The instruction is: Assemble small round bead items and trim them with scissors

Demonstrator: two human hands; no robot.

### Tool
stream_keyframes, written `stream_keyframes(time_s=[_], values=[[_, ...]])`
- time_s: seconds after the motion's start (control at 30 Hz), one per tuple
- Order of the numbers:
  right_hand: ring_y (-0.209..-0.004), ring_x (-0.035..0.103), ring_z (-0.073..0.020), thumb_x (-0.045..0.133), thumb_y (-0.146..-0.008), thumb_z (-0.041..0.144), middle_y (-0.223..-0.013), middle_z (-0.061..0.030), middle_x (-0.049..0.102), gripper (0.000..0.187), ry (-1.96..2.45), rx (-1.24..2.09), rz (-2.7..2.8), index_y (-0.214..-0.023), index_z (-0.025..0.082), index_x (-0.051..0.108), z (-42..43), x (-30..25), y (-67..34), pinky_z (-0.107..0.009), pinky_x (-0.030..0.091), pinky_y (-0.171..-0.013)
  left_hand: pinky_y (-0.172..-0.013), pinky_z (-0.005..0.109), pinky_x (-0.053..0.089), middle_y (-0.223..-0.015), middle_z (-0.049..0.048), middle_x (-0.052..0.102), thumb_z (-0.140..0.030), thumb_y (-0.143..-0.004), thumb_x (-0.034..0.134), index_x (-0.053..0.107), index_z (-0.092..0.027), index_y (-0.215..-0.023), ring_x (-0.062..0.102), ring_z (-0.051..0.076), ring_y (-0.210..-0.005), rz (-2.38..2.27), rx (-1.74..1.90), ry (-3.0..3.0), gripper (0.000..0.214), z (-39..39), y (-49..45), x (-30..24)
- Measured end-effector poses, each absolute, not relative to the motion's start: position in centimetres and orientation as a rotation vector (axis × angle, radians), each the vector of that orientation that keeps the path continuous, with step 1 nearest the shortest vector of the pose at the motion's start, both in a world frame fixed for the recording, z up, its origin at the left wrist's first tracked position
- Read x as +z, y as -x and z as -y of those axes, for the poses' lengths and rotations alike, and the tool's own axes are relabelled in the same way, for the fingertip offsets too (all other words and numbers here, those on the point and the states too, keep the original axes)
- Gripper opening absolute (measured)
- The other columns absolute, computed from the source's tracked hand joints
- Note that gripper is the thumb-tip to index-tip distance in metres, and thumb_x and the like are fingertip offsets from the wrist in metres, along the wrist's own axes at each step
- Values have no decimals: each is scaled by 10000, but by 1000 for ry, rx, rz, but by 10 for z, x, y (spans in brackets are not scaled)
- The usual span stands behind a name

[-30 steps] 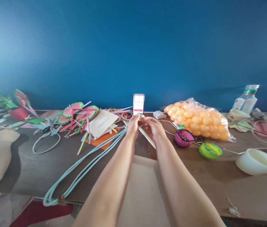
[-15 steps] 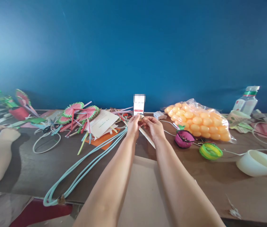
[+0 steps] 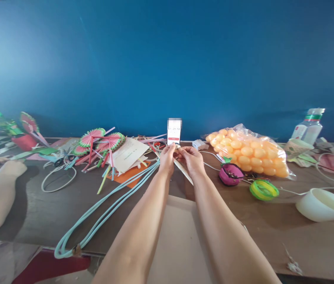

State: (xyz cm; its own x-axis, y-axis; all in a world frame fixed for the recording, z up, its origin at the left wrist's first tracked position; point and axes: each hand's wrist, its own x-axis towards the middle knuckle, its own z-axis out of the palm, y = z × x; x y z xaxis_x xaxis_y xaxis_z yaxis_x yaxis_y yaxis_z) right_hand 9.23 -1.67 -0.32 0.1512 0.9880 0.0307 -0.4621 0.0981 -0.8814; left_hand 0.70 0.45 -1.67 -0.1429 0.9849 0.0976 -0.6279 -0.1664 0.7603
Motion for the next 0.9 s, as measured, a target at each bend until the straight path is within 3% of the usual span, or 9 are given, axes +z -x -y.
stream_keyframes(time_s=[0.7, 0.9], values=[[-508, 593, -101, 852, -653, 305, -611, 17, 656, 273, 900, 1161, 848, -737, 191, 620, 19, -4, -87, -242, 577, -526, -518, 229, 378, -579, -20, 545, -406, -736, 804, 587, -159, -677, 512, 92, -514, -703, 1605, -649, 334, 2, -9, -8], [-491, 594, -98, 829, -716, 346, -624, 13, 658, 272, 843, 1286, 786, -756, 197, 605, 19, -3, -88, -240, 583, -518, -536, 230, 421, -650, 11, 616, -453, -731, 795, 643, -147, -782, 581, 113, -571, -691, 1582, -605, 345, -4, -6, -11]])
